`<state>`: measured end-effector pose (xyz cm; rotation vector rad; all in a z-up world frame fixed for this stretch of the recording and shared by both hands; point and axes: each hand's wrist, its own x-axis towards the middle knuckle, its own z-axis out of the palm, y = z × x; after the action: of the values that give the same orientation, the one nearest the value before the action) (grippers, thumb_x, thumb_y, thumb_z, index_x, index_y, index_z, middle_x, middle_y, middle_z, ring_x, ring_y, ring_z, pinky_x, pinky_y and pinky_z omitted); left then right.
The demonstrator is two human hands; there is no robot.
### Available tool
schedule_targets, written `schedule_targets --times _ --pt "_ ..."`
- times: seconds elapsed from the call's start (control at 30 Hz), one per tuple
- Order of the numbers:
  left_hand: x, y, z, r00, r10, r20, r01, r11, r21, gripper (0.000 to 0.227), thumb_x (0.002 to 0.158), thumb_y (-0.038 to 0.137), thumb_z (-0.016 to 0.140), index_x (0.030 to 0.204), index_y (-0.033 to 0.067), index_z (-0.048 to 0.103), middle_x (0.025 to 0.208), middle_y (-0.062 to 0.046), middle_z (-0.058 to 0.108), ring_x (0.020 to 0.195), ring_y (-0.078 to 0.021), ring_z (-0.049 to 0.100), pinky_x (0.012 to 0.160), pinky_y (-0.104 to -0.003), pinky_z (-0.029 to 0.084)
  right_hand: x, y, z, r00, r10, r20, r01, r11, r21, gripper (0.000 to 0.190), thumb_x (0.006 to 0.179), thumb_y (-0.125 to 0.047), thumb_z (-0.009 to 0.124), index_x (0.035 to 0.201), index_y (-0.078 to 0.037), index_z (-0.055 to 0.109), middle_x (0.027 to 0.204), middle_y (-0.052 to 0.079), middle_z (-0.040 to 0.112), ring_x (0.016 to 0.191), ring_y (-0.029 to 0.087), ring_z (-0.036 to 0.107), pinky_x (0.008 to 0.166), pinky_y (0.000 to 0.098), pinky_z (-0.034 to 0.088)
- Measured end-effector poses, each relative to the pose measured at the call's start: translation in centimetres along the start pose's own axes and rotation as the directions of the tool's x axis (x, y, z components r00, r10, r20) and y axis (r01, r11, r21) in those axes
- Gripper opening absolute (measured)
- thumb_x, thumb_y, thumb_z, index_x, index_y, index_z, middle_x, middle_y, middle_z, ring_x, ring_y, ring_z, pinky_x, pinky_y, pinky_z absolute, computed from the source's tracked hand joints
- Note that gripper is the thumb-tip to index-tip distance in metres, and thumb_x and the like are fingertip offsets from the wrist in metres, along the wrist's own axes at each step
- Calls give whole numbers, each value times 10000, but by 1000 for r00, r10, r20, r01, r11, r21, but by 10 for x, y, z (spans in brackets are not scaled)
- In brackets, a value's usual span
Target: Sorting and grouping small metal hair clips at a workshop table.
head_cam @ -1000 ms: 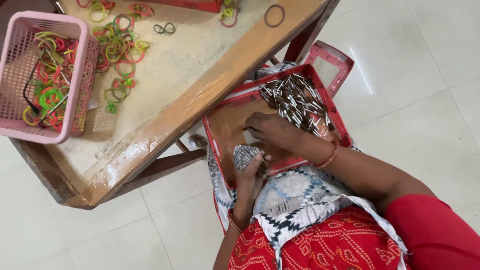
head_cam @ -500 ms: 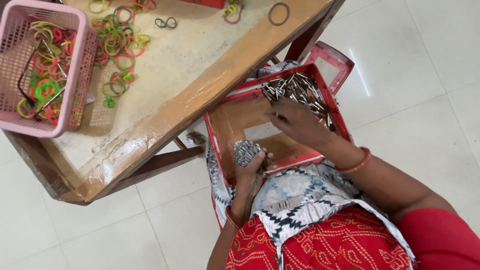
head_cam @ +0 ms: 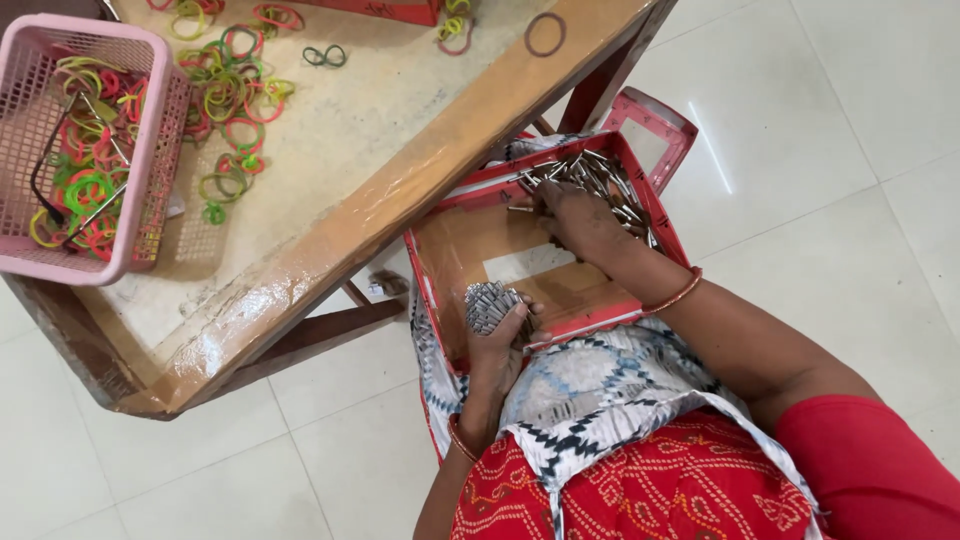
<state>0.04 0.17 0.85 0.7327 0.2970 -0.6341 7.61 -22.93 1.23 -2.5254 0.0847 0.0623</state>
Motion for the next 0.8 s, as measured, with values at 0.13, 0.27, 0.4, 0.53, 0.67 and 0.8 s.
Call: schedule_targets --times 0.13,0.27,0.4,0.53,0.67,0.8 --pt "4 -7 -12 999 15 43 -14 1000 -13 196 984 -15 659 1177 -18 623 1079 -113 698 1034 -258 716 675 -410 680 12 11 25 998 12 54 -2 983 -185 208 921 -187 693 1102 -86 710 1049 186 683 945 400 680 776 531 543" --pt "1 -1 -2 999 36 -24 -36 999 -9 247 950 -9 655 1190 27 613 1050 -105 709 978 -248 728 642 -406 675 -8 -21 -3 997 -60 49 63 997 -52 198 829 -174 752 961 -31 717 931 180 702 833 352 700 724 467 562" --pt "3 0 3 998 59 -23 -59 998 -38 244 956 -13 670 1192 -2 610 1035 -102 720 913 -216 717 648 -396 666 -63 -75 -47 956 87 281 -199 895 399 171 826 -191 737 884 -32 714 780 102 732 743 280 732 700 402 581" --pt "14 -28 -28 973 218 81 -225 970 89 290 973 -92 716 1214 -3 581 1041 -101 707 898 -220 703 742 -359 634 -88 -81 -43 955 139 260 -218 927 304 201 816 -190 746 909 -14 717 817 126 719 745 282 730 709 403 577" --pt "7 -15 -17 995 93 -19 -93 995 24 261 981 -79 680 1226 -24 607 1056 -109 700 912 -230 697 744 -387 632 -77 -67 -40 952 -272 142 232 941 246 204 858 -196 731 977 -30 742 952 136 719 900 311 700 807 428 554" --pt "1 1 6 998 -10 -69 8 1000 -28 222 924 -31 627 1133 42 616 1048 -114 693 952 -261 726 728 -467 681 -27 -40 -41 987 -146 67 140 986 90 190 888 -205 733 991 -47 754 989 165 692 931 350 685 800 471 551"
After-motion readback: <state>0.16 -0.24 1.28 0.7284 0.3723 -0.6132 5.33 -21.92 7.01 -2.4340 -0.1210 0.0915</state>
